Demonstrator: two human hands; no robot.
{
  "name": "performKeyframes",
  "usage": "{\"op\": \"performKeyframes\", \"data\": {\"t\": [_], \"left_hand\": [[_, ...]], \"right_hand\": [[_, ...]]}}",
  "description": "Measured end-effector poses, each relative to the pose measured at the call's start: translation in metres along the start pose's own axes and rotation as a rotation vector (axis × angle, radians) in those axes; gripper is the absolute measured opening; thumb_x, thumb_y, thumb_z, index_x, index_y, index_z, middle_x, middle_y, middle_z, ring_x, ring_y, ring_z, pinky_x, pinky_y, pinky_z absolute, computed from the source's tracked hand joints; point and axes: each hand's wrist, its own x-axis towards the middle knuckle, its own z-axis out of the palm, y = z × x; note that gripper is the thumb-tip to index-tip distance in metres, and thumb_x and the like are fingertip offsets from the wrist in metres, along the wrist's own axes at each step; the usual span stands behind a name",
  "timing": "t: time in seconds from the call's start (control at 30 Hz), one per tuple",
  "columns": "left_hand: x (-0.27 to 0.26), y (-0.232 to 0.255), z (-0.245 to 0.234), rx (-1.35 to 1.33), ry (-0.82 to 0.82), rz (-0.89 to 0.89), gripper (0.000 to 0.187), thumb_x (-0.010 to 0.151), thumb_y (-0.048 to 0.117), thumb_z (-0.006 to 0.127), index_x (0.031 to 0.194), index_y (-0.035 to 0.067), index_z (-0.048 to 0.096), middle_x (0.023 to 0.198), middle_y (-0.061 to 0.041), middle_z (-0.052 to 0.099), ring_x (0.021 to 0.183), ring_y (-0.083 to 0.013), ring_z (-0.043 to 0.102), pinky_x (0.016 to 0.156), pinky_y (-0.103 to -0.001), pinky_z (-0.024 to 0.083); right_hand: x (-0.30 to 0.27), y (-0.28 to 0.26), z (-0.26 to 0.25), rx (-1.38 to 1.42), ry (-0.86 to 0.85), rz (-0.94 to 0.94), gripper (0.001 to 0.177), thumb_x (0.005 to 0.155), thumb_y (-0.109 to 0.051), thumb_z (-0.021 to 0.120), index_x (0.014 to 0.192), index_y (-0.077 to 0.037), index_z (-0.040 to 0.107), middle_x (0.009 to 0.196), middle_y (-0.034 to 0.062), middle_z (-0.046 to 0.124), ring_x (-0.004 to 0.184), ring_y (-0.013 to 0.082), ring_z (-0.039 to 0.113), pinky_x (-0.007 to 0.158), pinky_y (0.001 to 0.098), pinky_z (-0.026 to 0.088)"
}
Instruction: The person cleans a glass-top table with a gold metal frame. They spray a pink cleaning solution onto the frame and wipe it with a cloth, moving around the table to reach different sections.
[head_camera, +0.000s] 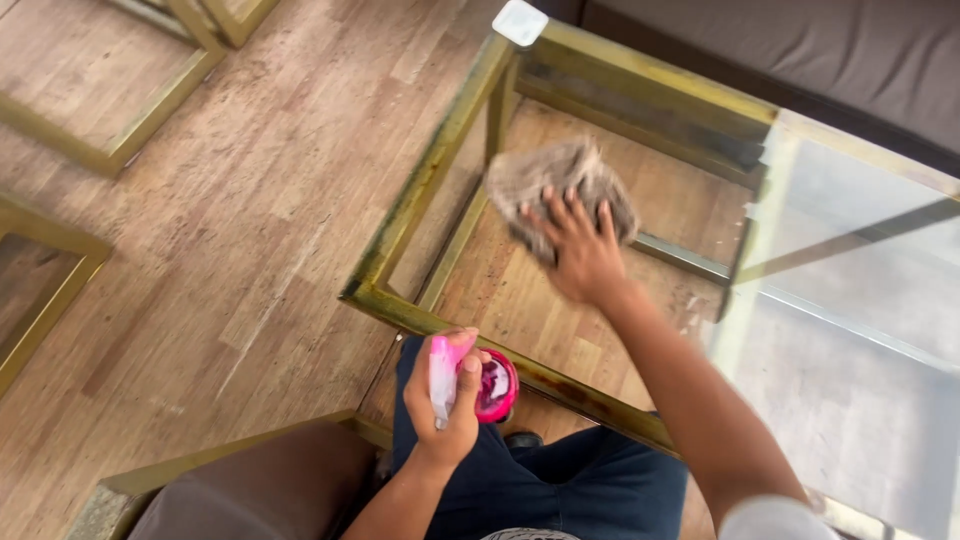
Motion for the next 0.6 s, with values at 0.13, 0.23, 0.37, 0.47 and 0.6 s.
{"op": "performKeyframes", "data": {"t": [0.13, 0.23, 0.37, 0.47, 0.6], "left_hand": [[-0.001, -0.006, 0.013, 0.025, 0.037, 0.061, 0.023, 0.102, 0.017, 0.061, 0.116, -0.001, 0.066, 0.116, -0.014, 0.066, 0.081, -0.0217, 0.072, 0.08, -0.034, 0.064], [0.005, -0.01, 0.024, 0.097, 0.013, 0.145, 0.019, 0.102, 0.014, 0.06, 0.116, 0.001, 0.065, 0.115, -0.013, 0.067, 0.097, -0.0243, 0.07, 0.087, -0.034, 0.063], [0.008, -0.025, 0.037, 0.245, -0.075, 0.286, 0.019, 0.103, 0.014, 0.06, 0.118, 0.002, 0.064, 0.119, -0.013, 0.067, 0.106, -0.0256, 0.071, 0.093, -0.036, 0.061], [0.018, -0.031, 0.051, 0.196, -0.059, 0.34, 0.021, 0.095, 0.005, 0.067, 0.111, -0.008, 0.069, 0.098, -0.017, 0.07, 0.097, -0.0366, 0.073, 0.09, -0.048, 0.058], [0.021, -0.036, 0.058, 0.239, -0.142, 0.349, 0.022, 0.096, 0.007, 0.067, 0.112, -0.006, 0.069, 0.1, -0.017, 0.071, 0.103, -0.0375, 0.072, 0.092, -0.049, 0.057]], "right_hand": [[-0.16, 0.0, 0.033, -0.189, 0.31, -0.146, 0.074, 0.095, -0.049, 0.043, 0.165, -0.033, 0.024, 0.172, 0.005, 0.02, 0.158, 0.031, 0.017, 0.122, 0.0586, 0.009], [-0.246, 0.001, 0.045, -0.141, 0.298, -0.069, 0.085, 0.085, -0.044, 0.053, 0.165, -0.035, 0.025, 0.173, 0.0002, 0.02, 0.159, 0.0266, 0.014, 0.125, 0.0522, 0.006], [-0.27, 0.023, 0.063, -0.101, 0.243, 0.027, 0.087, 0.082, -0.045, 0.054, 0.164, -0.041, 0.026, 0.173, -0.0042, 0.021, 0.157, 0.0256, 0.02, 0.123, 0.0494, 0.01], [-0.223, 0.05, 0.055, -0.068, 0.189, 0.142, 0.076, 0.091, -0.062, 0.047, 0.163, -0.048, 0.027, 0.17, -0.0048, 0.027, 0.153, 0.0278, 0.027, 0.12, 0.0566, 0.02], [-0.109, 0.135, 0.058, -0.039, 0.49, 0.15, 0.061, 0.102, -0.047, 0.05, 0.161, -0.045, 0.036, 0.168, -0.0012, 0.036, 0.149, 0.0343, 0.04, 0.117, 0.0638, 0.027]]}}
